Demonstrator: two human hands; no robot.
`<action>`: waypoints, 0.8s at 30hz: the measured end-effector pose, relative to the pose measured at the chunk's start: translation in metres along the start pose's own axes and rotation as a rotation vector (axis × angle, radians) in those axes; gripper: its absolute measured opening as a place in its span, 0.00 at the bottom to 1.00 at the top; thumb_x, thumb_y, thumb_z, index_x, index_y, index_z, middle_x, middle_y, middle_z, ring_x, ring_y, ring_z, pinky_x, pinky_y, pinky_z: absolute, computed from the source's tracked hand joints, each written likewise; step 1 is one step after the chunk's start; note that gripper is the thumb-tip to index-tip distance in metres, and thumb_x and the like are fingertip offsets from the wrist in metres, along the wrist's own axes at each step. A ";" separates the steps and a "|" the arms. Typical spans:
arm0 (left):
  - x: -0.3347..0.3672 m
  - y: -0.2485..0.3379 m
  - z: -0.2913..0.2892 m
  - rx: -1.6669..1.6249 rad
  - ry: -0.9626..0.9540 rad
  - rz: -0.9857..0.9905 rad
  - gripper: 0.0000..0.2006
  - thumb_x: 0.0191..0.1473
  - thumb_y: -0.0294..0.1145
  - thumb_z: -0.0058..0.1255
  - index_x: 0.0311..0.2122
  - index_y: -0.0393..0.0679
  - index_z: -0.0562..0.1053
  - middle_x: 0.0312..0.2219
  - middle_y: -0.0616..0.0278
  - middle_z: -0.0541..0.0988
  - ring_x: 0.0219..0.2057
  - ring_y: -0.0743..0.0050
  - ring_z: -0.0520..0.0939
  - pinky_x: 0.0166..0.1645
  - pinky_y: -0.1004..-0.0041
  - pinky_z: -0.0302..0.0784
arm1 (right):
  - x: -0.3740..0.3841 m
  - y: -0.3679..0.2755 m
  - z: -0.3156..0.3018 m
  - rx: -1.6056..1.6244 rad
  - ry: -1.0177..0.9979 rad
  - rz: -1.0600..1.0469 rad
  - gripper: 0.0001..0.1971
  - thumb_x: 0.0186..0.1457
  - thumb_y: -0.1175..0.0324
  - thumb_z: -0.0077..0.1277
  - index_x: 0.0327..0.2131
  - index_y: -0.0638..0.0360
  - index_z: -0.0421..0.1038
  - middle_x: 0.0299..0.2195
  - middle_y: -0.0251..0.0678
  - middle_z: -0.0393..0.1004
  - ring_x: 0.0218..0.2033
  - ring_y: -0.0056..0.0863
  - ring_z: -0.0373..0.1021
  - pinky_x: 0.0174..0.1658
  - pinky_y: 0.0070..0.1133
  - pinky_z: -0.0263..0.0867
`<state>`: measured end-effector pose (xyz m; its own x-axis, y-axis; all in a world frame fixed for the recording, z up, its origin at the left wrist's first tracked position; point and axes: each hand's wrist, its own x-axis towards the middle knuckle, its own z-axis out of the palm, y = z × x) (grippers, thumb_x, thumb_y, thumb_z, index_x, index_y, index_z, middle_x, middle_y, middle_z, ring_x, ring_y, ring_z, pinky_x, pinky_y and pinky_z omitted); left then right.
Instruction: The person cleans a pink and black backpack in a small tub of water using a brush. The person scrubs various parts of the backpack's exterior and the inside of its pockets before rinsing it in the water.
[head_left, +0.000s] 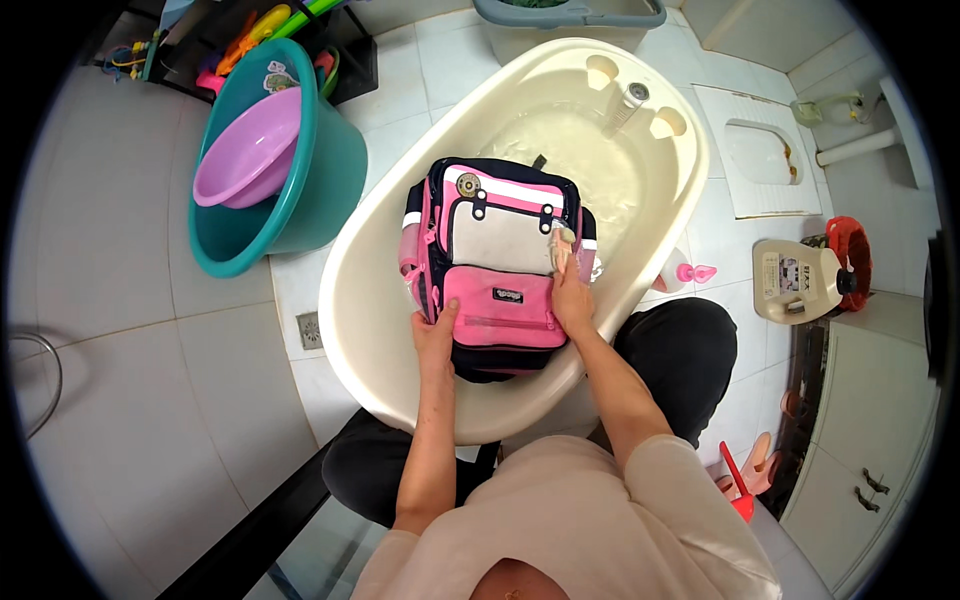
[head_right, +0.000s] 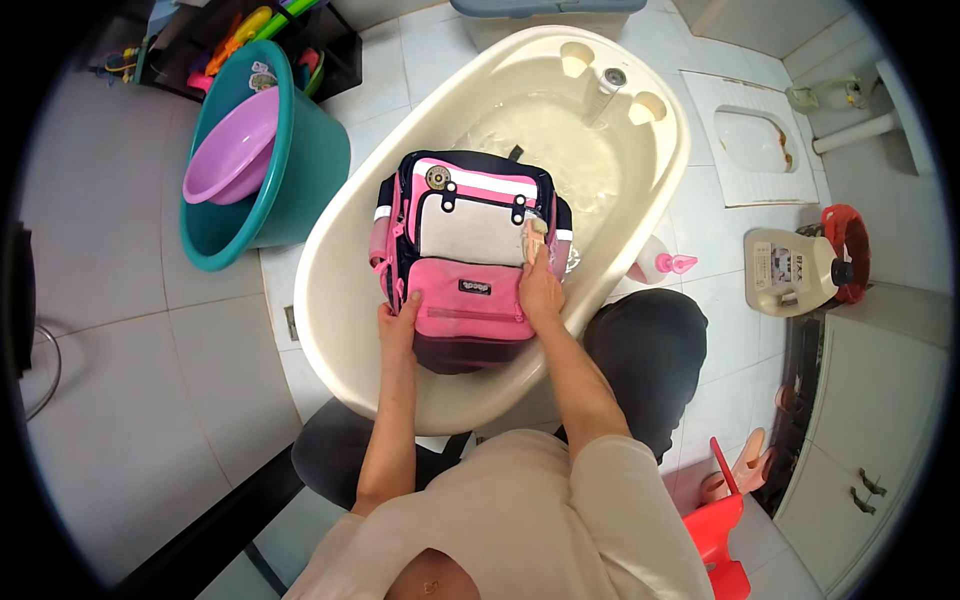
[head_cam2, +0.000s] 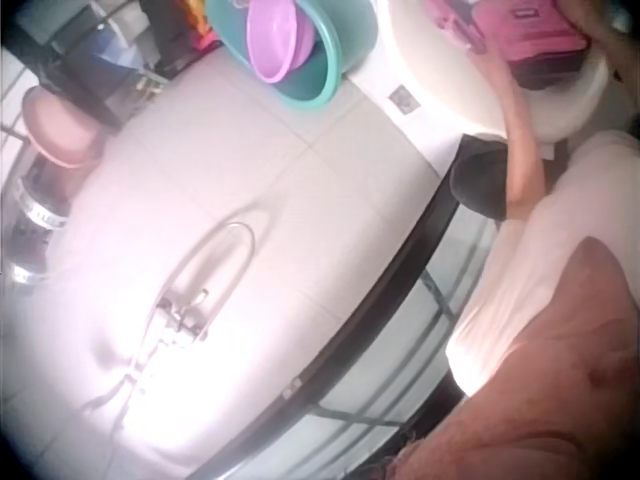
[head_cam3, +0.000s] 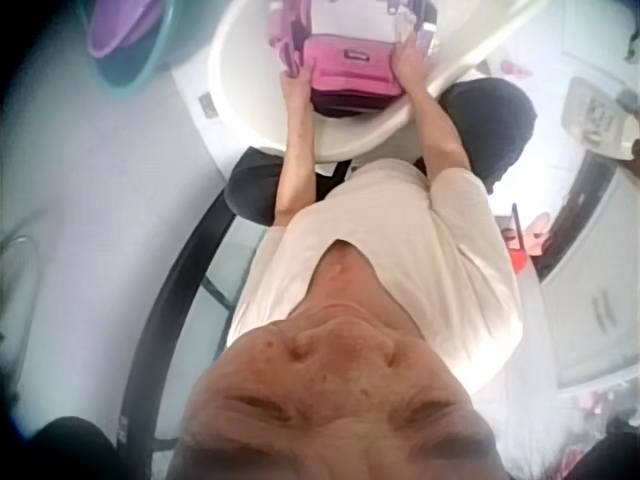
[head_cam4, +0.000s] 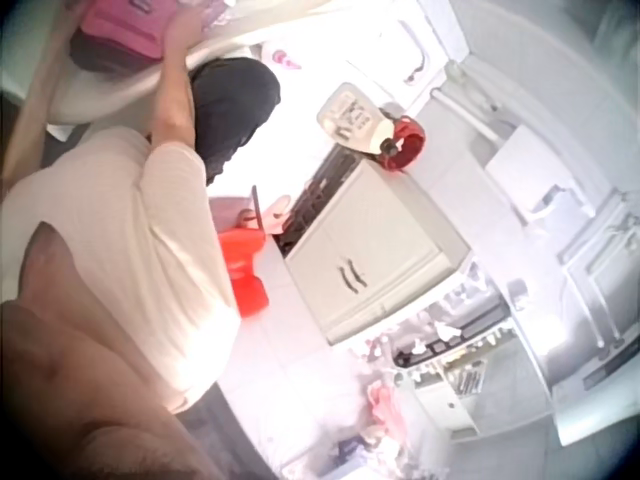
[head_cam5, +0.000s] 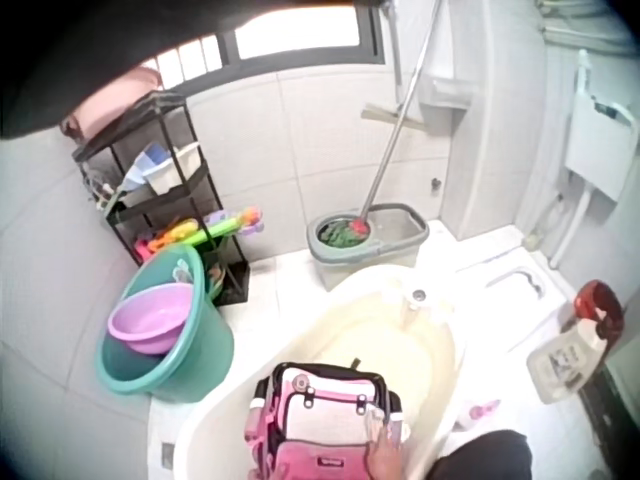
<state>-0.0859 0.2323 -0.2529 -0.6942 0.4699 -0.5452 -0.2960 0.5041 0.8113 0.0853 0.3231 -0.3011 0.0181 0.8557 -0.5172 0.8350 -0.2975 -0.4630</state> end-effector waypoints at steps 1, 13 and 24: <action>0.000 0.001 0.001 -0.003 0.007 -0.004 0.20 0.37 0.33 0.58 0.33 0.35 0.64 0.29 0.59 0.70 0.30 0.75 0.70 0.38 0.77 0.66 | 0.001 0.004 0.000 0.039 0.075 0.071 0.22 0.47 0.61 0.41 0.47 0.56 0.54 0.31 0.53 0.67 0.36 0.42 0.66 0.37 0.34 0.62; -0.038 0.042 0.014 -0.190 -0.142 0.044 0.15 0.36 0.22 0.55 0.33 0.38 0.65 0.29 0.61 0.72 0.30 0.77 0.72 0.37 0.78 0.68 | 0.040 0.039 0.042 0.107 -0.094 0.145 0.22 0.42 0.52 0.43 0.38 0.57 0.67 0.36 0.53 0.65 0.40 0.47 0.63 0.43 0.33 0.60; -0.128 0.097 -0.004 -0.219 -0.090 0.176 0.16 0.37 0.20 0.52 0.35 0.40 0.65 0.28 0.65 0.72 0.29 0.79 0.72 0.37 0.79 0.66 | 0.000 -0.004 0.020 1.331 -0.331 0.202 0.15 0.43 0.70 0.48 0.37 0.65 0.67 0.31 0.33 0.68 0.32 0.21 0.64 0.36 0.17 0.59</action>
<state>-0.0281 0.2182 -0.1030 -0.6892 0.6038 -0.4006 -0.3175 0.2453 0.9160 0.0707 0.3157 -0.3135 -0.2116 0.6660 -0.7153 -0.3178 -0.7390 -0.5941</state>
